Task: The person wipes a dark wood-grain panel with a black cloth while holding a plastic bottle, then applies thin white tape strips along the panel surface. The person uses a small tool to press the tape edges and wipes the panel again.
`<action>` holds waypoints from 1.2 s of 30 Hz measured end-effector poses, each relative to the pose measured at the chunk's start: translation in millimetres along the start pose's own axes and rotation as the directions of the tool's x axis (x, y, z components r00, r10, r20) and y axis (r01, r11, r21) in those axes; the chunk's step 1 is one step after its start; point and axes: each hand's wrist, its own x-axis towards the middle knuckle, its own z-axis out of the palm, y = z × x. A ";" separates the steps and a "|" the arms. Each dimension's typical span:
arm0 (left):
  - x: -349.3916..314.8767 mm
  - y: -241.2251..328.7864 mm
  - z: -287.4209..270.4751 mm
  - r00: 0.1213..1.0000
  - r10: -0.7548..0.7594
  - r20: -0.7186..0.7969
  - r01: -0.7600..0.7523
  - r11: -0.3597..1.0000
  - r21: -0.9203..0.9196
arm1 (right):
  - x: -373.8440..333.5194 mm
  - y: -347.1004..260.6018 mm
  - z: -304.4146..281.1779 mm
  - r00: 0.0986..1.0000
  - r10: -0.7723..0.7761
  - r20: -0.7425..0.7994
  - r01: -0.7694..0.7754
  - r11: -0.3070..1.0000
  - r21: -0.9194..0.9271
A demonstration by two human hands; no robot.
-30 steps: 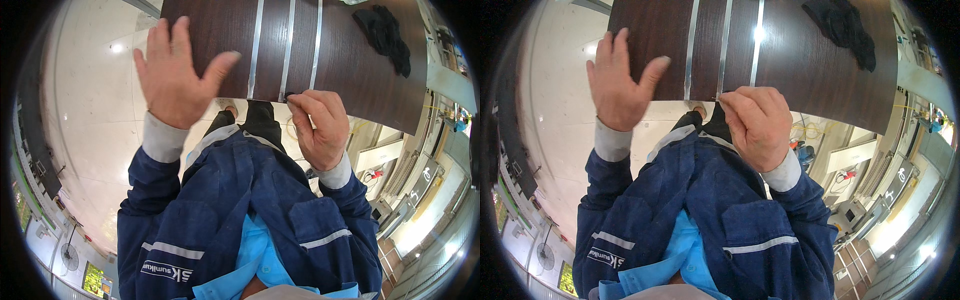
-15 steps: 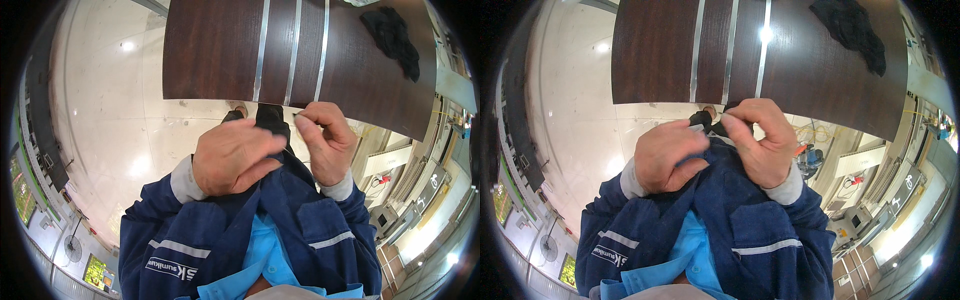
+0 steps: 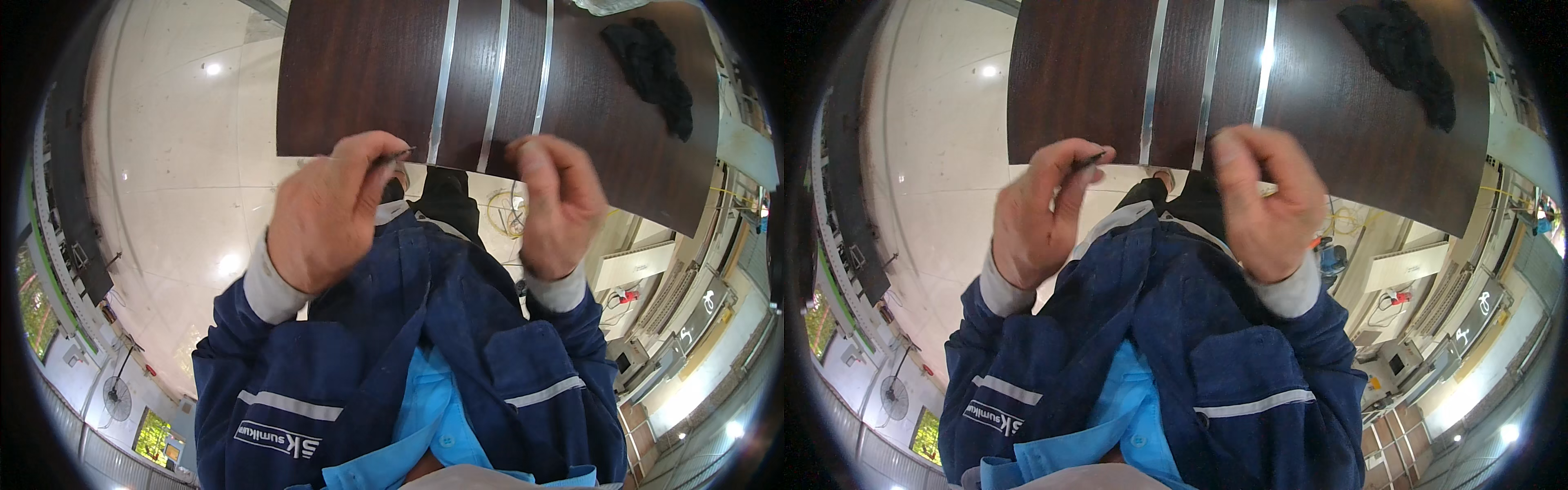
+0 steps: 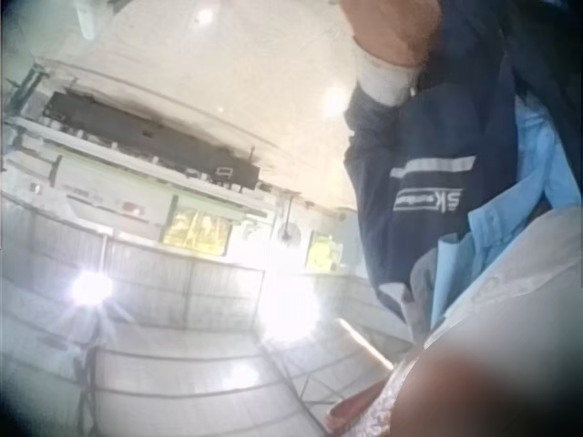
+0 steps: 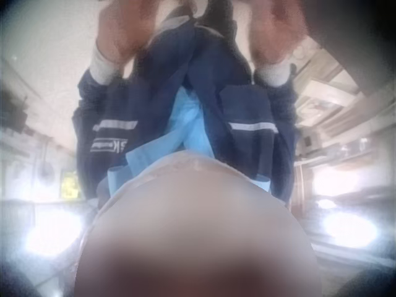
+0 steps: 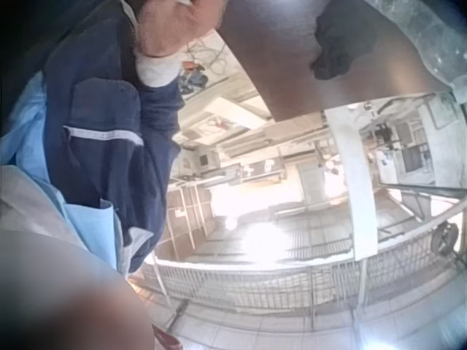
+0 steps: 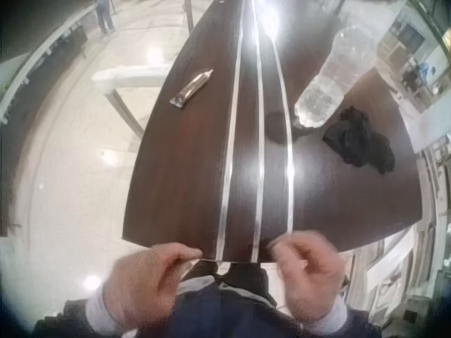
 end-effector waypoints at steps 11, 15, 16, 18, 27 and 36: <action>40.7 -38.2 8.5 0.932 0.362 -0.032 -0.318 0.854 0.411 | 29.4 61.2 -10.6 0.917 -0.352 -0.187 0.279 0.902 -0.328; 46.6 -40.4 15.2 0.909 0.417 -0.033 -0.356 0.813 0.460 | 31.0 61.5 -10.6 0.873 -0.457 -0.170 0.372 0.849 -0.375; 46.7 -40.8 16.5 0.907 0.419 -0.032 -0.358 0.810 0.465 | 32.2 61.3 -10.7 0.863 -0.478 -0.164 0.389 0.835 -0.388; 46.4 -41.3 18.3 0.910 0.414 -0.032 -0.349 0.805 0.479 | 33.4 61.7 -10.5 0.852 -0.498 -0.159 0.402 0.819 -0.409; 43.9 -39.6 24.7 0.908 0.418 -0.031 -0.345 0.787 0.512 | 32.1 70.0 -13.7 0.829 -0.539 -0.148 0.431 0.785 -0.444; 39.0 -41.0 26.4 0.886 0.463 -0.014 -0.381 0.747 0.544 | 31.8 67.3 -14.9 0.847 -0.514 -0.138 0.408 0.794 -0.451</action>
